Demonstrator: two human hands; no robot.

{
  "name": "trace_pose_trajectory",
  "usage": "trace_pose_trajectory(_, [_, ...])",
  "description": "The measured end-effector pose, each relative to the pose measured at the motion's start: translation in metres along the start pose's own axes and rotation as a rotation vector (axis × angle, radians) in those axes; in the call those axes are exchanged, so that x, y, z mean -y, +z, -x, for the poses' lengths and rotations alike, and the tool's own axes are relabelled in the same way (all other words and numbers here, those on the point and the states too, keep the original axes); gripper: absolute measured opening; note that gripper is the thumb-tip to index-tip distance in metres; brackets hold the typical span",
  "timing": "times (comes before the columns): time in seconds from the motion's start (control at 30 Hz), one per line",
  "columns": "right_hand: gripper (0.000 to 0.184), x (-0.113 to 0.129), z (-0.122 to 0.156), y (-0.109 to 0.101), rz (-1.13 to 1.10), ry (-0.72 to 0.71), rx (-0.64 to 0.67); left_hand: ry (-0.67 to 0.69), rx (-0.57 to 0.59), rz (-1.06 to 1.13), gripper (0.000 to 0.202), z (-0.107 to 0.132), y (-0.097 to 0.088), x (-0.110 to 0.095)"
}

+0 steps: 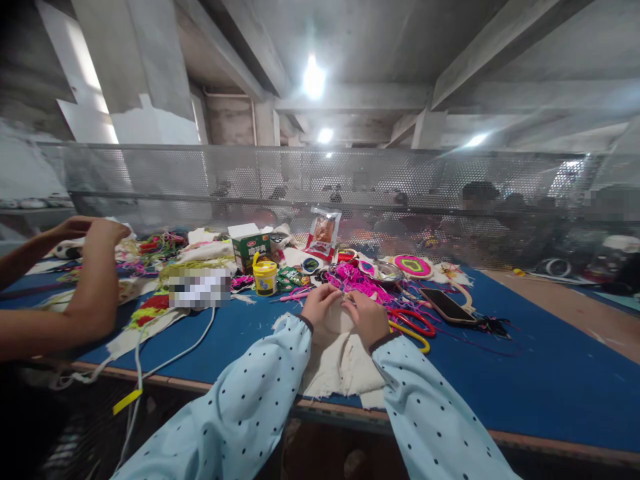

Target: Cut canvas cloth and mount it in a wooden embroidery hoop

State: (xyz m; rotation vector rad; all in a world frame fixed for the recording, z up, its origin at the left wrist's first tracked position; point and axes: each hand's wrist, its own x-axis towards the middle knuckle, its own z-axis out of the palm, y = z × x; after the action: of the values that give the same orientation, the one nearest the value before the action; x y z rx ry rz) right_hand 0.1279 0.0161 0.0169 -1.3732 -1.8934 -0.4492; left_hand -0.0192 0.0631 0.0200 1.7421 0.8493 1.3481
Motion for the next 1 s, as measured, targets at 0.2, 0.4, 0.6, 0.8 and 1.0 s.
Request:
trace_pose_trajectory(0.2, [0.029,0.002,0.0009,-0.0032,-0.024,-0.066,0.007,-0.014,0.001,0.02,0.015,-0.0011,-0.002,0.0012])
trace_pose_trajectory(0.4, [0.029,0.0014,0.0014,-0.0001,-0.062,0.048,-0.011,-0.016,0.019,0.058,0.02,-0.0023,-0.0028,0.0003])
trace_pose_trajectory(0.6, [0.024,-0.0019,-0.0007,0.0005,-0.136,0.026,-0.018,0.011,0.038,0.055,0.019,-0.0013,-0.0008,-0.0009])
trace_pose_trajectory(0.8, [0.021,-0.0013,-0.0019,-0.0037,-0.138,-0.011,-0.023,0.024,0.033,0.031,0.021,-0.002,0.0007,0.0041])
trace_pose_trajectory(1.0, [0.023,0.0018,-0.0002,-0.0031,-0.123,-0.012,-0.004,0.037,0.011,0.014,0.026,-0.0038,-0.0008,0.0067])
